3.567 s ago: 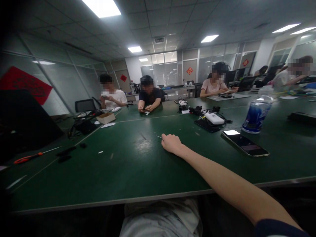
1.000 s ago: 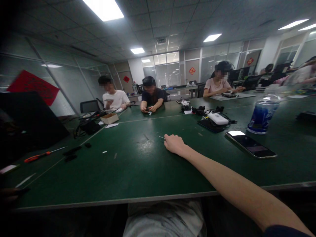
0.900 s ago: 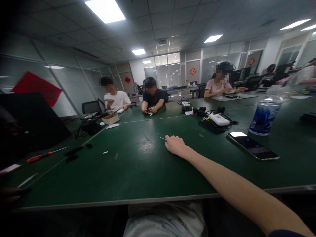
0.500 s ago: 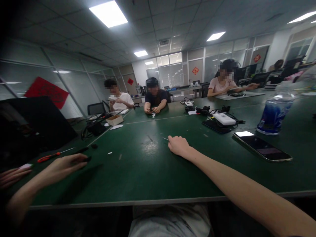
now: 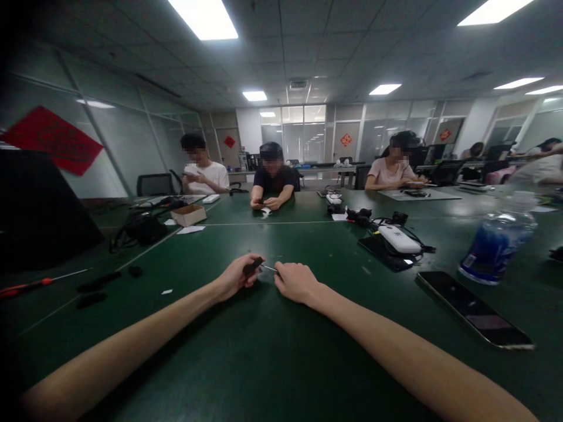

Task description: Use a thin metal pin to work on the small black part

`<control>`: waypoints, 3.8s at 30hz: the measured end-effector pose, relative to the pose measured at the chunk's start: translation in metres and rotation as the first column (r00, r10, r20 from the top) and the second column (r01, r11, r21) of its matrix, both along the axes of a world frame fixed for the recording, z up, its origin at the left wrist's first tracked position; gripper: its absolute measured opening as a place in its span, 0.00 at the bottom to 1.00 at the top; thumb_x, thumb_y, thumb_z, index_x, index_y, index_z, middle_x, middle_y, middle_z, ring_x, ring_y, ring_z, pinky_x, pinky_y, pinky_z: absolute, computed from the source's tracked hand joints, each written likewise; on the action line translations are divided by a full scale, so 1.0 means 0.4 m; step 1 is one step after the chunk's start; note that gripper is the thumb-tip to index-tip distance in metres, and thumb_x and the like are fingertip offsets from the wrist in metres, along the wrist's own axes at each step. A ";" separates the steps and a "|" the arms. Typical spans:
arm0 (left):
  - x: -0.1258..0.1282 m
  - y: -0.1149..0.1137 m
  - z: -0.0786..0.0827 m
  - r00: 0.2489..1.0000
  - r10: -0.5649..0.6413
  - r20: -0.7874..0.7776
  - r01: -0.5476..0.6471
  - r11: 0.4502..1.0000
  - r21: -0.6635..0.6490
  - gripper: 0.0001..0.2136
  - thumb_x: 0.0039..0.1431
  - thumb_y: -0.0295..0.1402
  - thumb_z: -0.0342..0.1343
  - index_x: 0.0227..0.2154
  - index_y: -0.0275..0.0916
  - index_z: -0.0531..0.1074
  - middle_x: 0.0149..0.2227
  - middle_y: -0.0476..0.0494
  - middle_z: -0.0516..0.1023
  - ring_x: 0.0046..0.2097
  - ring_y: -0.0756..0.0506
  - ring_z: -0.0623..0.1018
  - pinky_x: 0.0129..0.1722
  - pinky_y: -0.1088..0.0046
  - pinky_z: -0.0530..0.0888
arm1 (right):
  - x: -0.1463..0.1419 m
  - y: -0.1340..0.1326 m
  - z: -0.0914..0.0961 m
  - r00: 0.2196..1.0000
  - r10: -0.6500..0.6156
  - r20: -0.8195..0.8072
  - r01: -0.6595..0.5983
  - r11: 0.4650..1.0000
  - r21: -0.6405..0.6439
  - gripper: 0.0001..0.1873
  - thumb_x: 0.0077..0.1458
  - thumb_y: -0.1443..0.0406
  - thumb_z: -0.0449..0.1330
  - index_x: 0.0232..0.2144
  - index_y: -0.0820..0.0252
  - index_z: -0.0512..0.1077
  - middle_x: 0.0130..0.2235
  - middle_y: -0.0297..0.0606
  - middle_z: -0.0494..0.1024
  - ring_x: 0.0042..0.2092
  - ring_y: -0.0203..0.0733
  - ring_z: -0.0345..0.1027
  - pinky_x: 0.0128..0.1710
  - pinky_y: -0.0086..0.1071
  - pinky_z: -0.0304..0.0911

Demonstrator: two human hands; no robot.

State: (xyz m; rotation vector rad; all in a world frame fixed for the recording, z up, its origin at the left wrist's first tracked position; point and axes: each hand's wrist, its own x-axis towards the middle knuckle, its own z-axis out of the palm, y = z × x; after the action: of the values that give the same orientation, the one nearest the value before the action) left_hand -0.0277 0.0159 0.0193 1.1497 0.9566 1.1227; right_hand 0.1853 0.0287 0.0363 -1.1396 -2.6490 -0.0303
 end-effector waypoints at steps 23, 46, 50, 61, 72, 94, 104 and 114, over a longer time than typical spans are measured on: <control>-0.064 0.055 0.002 0.868 0.239 0.435 -0.051 0.915 -0.400 0.19 0.62 0.32 0.47 0.56 0.44 0.56 0.45 0.37 0.67 0.41 0.44 0.73 0.38 0.71 0.70 | 0.024 0.072 -0.074 0.901 0.115 -0.417 -0.135 0.991 -0.019 0.12 0.55 0.71 0.55 0.43 0.58 0.69 0.30 0.35 0.72 0.28 0.33 0.65 0.28 0.27 0.58; -0.039 -0.012 0.038 0.930 0.010 0.368 0.017 0.997 -0.072 0.17 0.57 0.32 0.55 0.49 0.38 0.64 0.47 0.35 0.68 0.49 0.39 0.71 0.52 0.55 0.66 | -0.011 -0.003 0.003 0.985 0.055 -0.161 -0.060 0.998 -0.031 0.16 0.63 0.62 0.45 0.44 0.59 0.70 0.32 0.37 0.71 0.29 0.31 0.63 0.28 0.24 0.54; -0.038 -0.013 0.042 0.941 0.009 0.339 0.021 0.996 -0.085 0.17 0.58 0.32 0.55 0.50 0.37 0.64 0.47 0.34 0.69 0.49 0.39 0.71 0.52 0.56 0.66 | -0.010 -0.005 0.008 0.986 0.071 -0.149 -0.073 0.997 -0.013 0.15 0.63 0.63 0.46 0.43 0.59 0.71 0.31 0.36 0.71 0.28 0.30 0.62 0.27 0.24 0.53; -0.024 -0.016 0.059 0.994 -0.010 0.106 0.012 1.000 -0.021 0.17 0.57 0.37 0.55 0.47 0.36 0.67 0.45 0.36 0.71 0.47 0.42 0.72 0.50 0.62 0.67 | -0.001 -0.001 0.011 0.991 0.055 -0.120 -0.056 0.998 -0.007 0.13 0.62 0.64 0.47 0.37 0.59 0.72 0.28 0.34 0.69 0.27 0.30 0.60 0.25 0.24 0.49; -0.020 -0.006 0.046 1.000 0.023 -0.016 -0.023 1.000 0.016 0.16 0.57 0.38 0.55 0.46 0.35 0.67 0.44 0.36 0.72 0.45 0.42 0.73 0.46 0.64 0.70 | 0.003 -0.008 0.005 0.991 0.062 -0.117 -0.046 0.989 0.138 0.13 0.62 0.64 0.49 0.46 0.58 0.70 0.34 0.37 0.72 0.31 0.31 0.63 0.28 0.25 0.53; -0.016 0.030 0.012 0.980 0.143 0.138 -0.141 0.990 -0.025 0.15 0.53 0.36 0.60 0.39 0.30 0.69 0.40 0.34 0.73 0.40 0.45 0.75 0.46 0.64 0.72 | -0.044 -0.013 -0.009 0.994 -0.012 -0.112 0.029 0.989 0.148 0.15 0.64 0.61 0.46 0.47 0.57 0.68 0.34 0.38 0.72 0.30 0.32 0.66 0.27 0.24 0.59; -0.005 0.042 0.025 0.972 0.045 0.231 -0.045 0.999 -0.003 0.16 0.55 0.38 0.58 0.41 0.31 0.68 0.42 0.33 0.72 0.43 0.43 0.74 0.46 0.65 0.71 | -0.063 0.071 -0.007 0.956 -0.133 -0.262 0.153 0.987 0.057 0.17 0.65 0.60 0.43 0.46 0.58 0.69 0.36 0.39 0.74 0.33 0.35 0.69 0.30 0.26 0.62; -0.035 0.059 0.017 0.949 -0.024 0.313 0.042 0.998 -0.050 0.19 0.60 0.40 0.49 0.53 0.42 0.61 0.30 0.47 0.66 0.24 0.54 0.66 0.25 0.78 0.62 | -0.008 0.052 -0.003 0.938 -0.038 -0.345 0.018 0.998 -0.061 0.17 0.64 0.62 0.45 0.52 0.57 0.63 0.39 0.37 0.70 0.32 0.31 0.66 0.28 0.24 0.63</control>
State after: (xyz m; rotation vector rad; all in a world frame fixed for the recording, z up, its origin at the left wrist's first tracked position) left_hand -0.0416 0.0394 0.0259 0.9054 0.7148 1.2012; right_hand 0.1819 0.0494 0.0349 -1.0860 -2.3337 0.2228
